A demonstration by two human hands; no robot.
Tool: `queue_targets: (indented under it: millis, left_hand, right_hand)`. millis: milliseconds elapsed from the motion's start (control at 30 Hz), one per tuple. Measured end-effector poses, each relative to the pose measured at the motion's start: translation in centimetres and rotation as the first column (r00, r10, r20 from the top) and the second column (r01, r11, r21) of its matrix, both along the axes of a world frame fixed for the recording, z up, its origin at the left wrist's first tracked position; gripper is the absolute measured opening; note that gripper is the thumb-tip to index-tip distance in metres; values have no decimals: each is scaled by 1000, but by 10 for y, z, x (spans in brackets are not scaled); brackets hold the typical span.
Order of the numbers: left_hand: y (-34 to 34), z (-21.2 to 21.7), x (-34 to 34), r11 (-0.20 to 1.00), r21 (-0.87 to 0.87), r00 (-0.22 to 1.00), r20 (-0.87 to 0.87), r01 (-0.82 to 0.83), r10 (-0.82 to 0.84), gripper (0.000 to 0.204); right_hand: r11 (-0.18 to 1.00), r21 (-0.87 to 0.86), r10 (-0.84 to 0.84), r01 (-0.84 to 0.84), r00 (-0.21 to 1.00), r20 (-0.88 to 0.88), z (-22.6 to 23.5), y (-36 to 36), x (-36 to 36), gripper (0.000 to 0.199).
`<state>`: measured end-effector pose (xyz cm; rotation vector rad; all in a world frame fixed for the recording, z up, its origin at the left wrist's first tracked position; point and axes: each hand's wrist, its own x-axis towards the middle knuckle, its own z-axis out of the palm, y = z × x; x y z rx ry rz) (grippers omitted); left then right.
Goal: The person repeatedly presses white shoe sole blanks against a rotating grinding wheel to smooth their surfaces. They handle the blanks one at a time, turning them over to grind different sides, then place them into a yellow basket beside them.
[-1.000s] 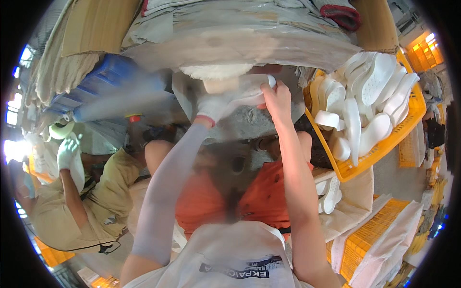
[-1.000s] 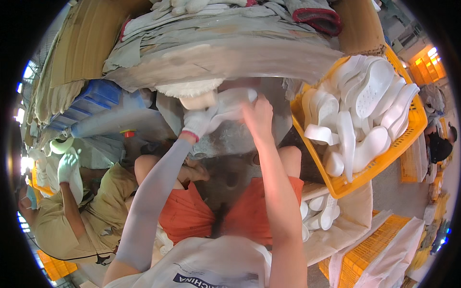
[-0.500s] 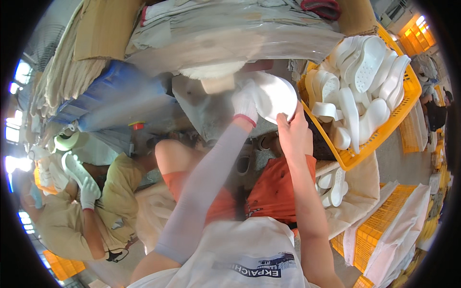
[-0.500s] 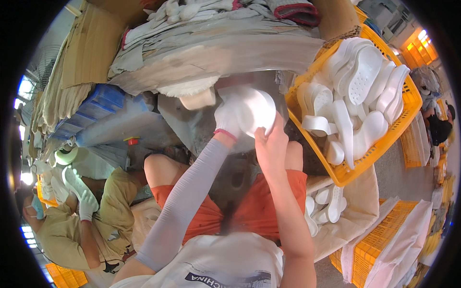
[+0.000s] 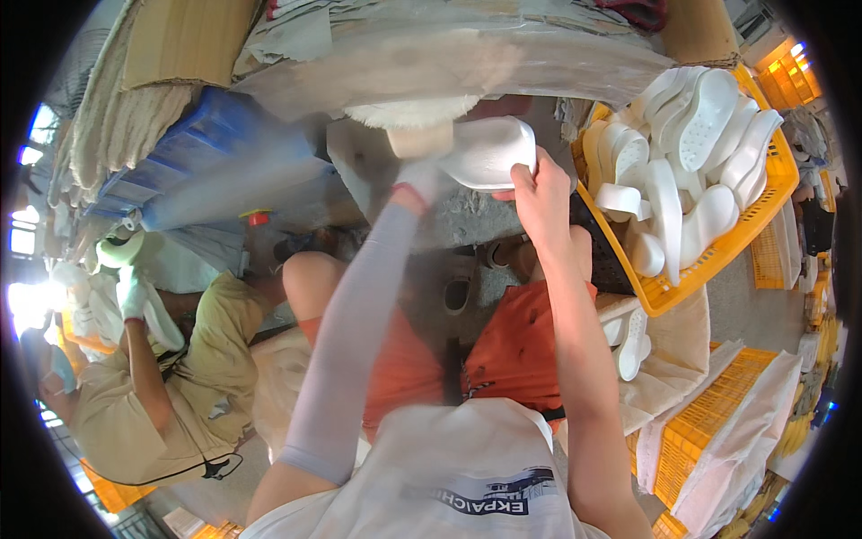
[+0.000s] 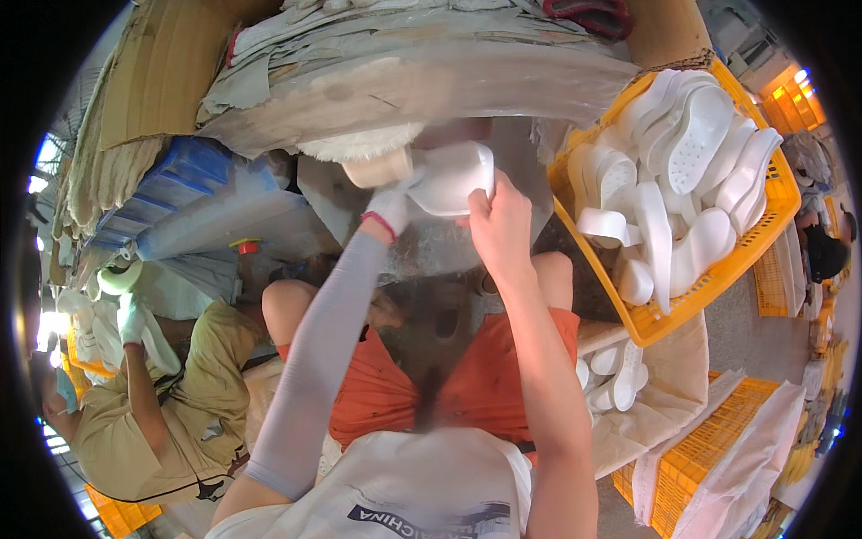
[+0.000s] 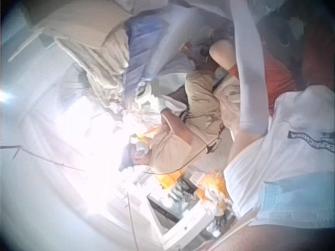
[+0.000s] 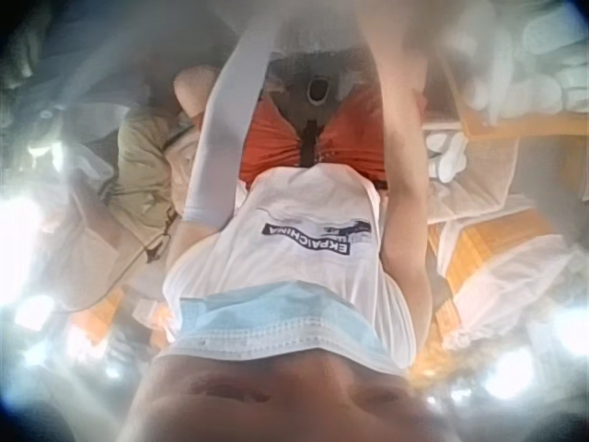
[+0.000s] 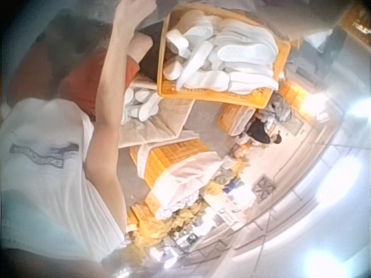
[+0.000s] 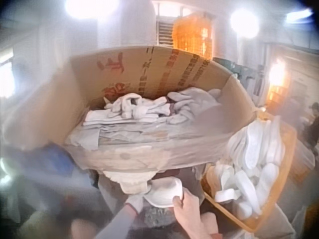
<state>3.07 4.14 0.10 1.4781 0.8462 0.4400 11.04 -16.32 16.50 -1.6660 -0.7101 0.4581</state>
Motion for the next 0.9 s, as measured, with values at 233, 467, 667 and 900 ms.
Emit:
queue_targets:
  millis: [233,467,667,900]
  left_hand:
    - [-5,58,-60,866,423,907,-415,265,-75,67]
    - [-48,112,-63,917,301,943,-283,261,-176,58]
    - [-49,87,-50,954,-118,956,134,276,-260,39]
    - [-105,100,-31,904,-410,925,378,117,52,31]
  right_hand:
    - [968,-193,140,-160,984,-111,-10,29,31,29]
    - [935,-349,129,-66,979,161,-20,44,46,31]
    - [962,-274,43,18,975,217,-43,53,24,48]
    - [903,-424,160,-71,971,178,-13,-21,-1,69]
